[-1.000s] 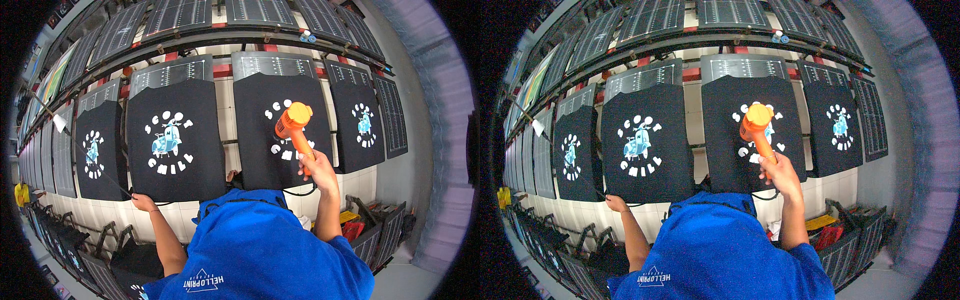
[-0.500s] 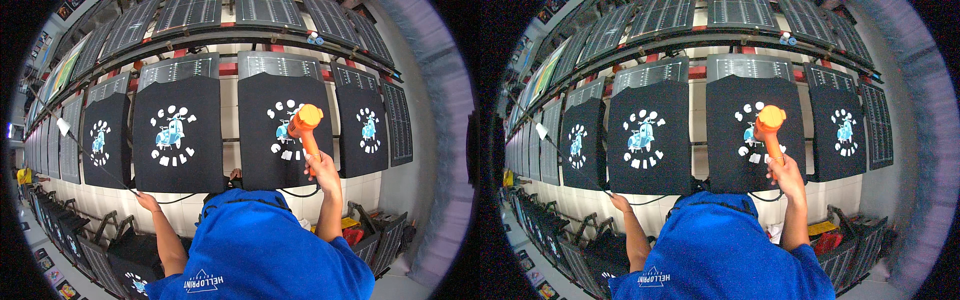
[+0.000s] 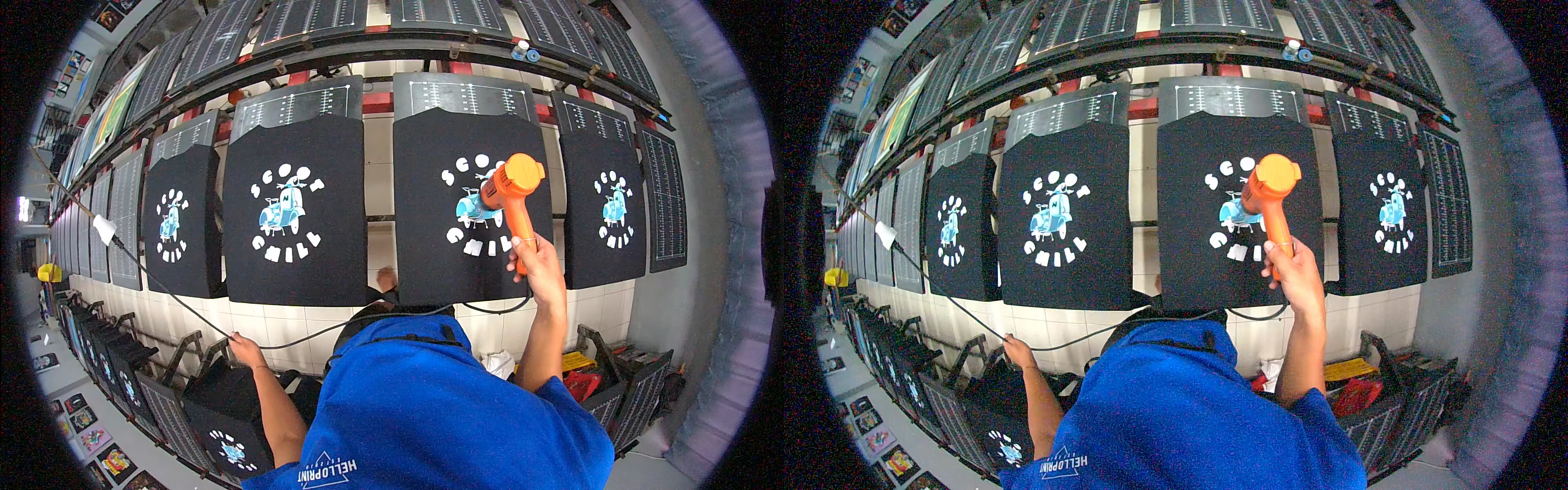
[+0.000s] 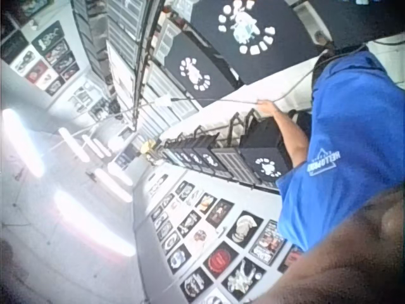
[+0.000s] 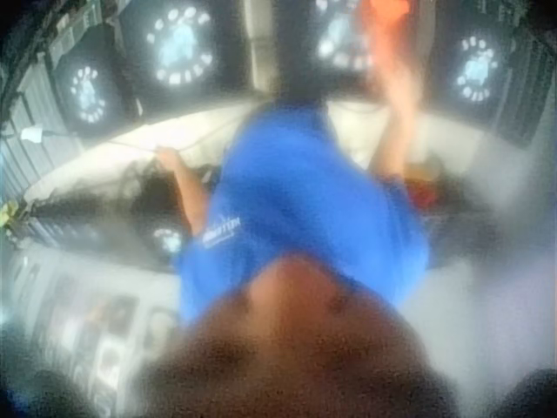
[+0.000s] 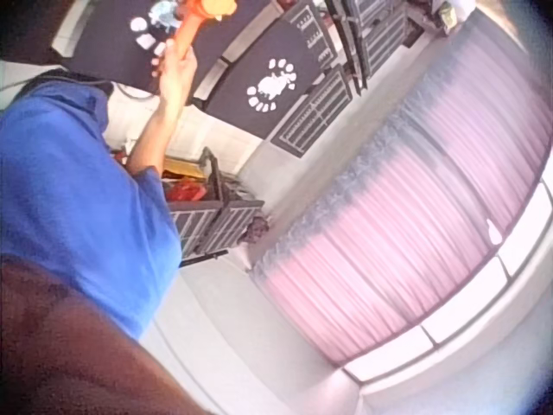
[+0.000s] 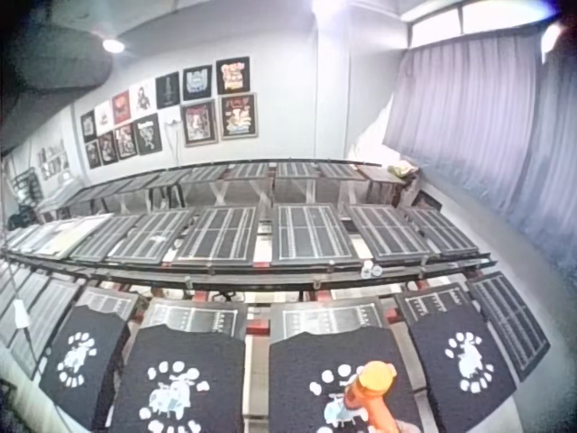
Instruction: The person uses a heat gun to dry ink on black t-shirts laid out on printing boards. They move along the rows of boards, applying heat to the printed design on each shirt.
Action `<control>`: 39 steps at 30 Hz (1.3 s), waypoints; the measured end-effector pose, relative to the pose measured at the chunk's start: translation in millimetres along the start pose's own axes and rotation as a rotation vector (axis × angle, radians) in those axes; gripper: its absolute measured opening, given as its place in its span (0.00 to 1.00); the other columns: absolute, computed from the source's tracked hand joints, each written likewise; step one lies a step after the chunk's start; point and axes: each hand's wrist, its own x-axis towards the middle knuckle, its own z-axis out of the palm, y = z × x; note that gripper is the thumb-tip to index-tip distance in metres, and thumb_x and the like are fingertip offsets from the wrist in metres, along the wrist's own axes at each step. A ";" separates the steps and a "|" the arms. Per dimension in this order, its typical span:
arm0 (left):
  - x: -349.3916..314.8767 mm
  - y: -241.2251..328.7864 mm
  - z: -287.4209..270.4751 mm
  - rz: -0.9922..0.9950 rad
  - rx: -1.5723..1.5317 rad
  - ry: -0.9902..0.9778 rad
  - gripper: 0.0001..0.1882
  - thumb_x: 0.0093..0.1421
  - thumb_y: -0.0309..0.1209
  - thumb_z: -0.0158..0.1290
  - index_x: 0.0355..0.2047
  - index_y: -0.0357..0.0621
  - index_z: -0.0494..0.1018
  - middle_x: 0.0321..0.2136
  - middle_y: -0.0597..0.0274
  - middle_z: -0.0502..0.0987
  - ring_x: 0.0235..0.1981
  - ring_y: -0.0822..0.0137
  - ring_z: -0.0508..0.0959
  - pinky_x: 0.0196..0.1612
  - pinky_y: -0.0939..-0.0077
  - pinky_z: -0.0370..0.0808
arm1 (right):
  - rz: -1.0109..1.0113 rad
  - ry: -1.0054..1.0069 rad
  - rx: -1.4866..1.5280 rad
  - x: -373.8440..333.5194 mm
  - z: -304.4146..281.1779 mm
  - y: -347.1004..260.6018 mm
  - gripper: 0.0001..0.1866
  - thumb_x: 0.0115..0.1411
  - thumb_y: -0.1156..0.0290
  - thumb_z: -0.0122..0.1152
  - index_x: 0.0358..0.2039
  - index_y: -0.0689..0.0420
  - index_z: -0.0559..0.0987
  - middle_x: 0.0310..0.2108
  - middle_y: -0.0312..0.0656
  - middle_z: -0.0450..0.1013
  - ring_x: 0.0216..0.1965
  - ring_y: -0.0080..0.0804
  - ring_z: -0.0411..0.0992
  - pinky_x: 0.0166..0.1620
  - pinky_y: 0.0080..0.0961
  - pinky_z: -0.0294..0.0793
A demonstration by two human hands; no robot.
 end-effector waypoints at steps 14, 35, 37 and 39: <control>135.4 -50.9 -15.3 -0.050 -0.020 0.001 0.27 0.67 0.41 0.35 0.43 0.23 0.69 0.42 0.32 0.73 0.45 0.38 0.72 0.49 0.53 0.66 | 0.014 0.219 0.052 -20.5 44.1 -4.0 0.19 0.61 0.53 0.56 0.40 0.58 0.73 0.23 0.32 0.68 0.21 0.20 0.71 0.18 0.15 0.67; 400.4 -145.9 49.7 -0.199 -0.316 -0.200 0.22 0.67 0.38 0.35 0.45 0.28 0.69 0.44 0.38 0.73 0.47 0.43 0.72 0.50 0.58 0.65 | -0.014 -0.162 -0.103 -0.1 445.1 -76.9 0.16 0.60 0.57 0.57 0.33 0.58 0.72 0.22 0.33 0.68 0.21 0.20 0.71 0.18 0.16 0.66; 403.5 -141.3 56.6 -0.210 -0.343 -0.203 0.22 0.67 0.37 0.35 0.45 0.29 0.70 0.44 0.39 0.74 0.46 0.45 0.73 0.49 0.58 0.65 | -0.021 -0.140 -0.113 -0.8 451.1 -71.9 0.16 0.60 0.57 0.57 0.33 0.59 0.72 0.22 0.33 0.68 0.21 0.20 0.71 0.18 0.16 0.66; 397.3 -136.6 59.7 -0.239 -0.397 -0.210 0.20 0.67 0.37 0.35 0.42 0.30 0.69 0.38 0.44 0.74 0.36 0.53 0.74 0.41 0.63 0.69 | -0.025 -0.129 -0.099 1.8 452.7 -69.2 0.16 0.60 0.58 0.57 0.34 0.59 0.72 0.22 0.33 0.68 0.20 0.20 0.70 0.17 0.15 0.66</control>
